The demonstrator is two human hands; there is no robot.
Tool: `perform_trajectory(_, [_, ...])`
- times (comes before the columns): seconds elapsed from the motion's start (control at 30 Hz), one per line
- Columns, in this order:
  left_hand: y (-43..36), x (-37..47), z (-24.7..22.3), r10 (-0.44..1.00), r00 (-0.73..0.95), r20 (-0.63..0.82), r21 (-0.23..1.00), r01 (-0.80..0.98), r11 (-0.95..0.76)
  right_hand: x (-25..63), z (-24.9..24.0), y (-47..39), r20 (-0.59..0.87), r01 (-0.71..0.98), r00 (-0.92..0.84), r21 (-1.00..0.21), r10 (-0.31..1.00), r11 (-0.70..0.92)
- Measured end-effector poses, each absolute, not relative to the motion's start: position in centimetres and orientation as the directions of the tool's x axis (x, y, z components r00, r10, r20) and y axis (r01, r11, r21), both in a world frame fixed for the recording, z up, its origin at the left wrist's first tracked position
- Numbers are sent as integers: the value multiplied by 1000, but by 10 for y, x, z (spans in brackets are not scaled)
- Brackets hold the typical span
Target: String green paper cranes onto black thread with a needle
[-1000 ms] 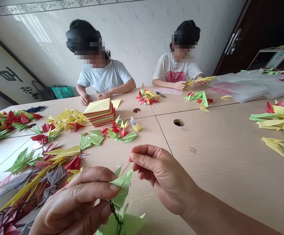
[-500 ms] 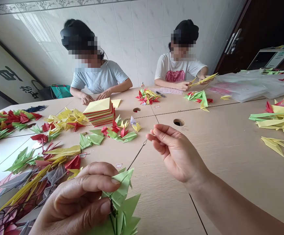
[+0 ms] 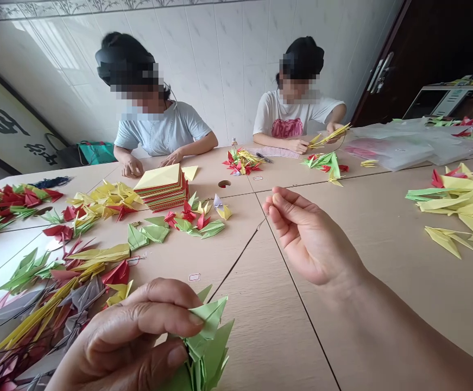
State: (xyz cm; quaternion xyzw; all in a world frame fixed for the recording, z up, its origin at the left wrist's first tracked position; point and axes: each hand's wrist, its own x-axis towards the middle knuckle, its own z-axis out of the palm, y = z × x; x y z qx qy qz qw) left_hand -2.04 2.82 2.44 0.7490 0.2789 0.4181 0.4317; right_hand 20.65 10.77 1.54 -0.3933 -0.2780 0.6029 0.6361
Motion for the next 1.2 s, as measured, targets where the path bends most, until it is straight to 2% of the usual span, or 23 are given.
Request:
perform_trajectory(0.13, [29,-20,25,767,505,395,860,89,-502,207,20,106,-142,-591,122,-805,982,-43])
perform_trajectory(0.3, [26,-20,26,718,570,400,784,192,-590,201,27,92,-163,-578,4,-806,987,-130])
perform_trajectory(0.43, [22,-20,26,809,472,351,830,242,-502,191,33,76,-150,-587,-120,-786,981,-192])
perform_trajectory(0.6, [25,-17,20,869,365,334,824,334,-457,180,35,58,-155,-586,-304,-747,940,-313])
perform_trajectory(0.77, [28,-14,21,884,370,287,875,273,-399,174,34,52,-188,-559,-356,-742,915,-370])
perform_trajectory(0.87, [27,-13,24,875,428,226,916,213,-341,172,34,51,-191,-544,-367,-749,910,-377])
perform_trajectory(1.07, [22,-13,24,914,406,-13,973,215,-82,172,33,48,-187,-517,-349,-779,918,-355])
perform_trajectory(1.2, [20,-13,25,917,397,-35,992,127,-17,174,32,47,-161,-502,-339,-802,927,-323])
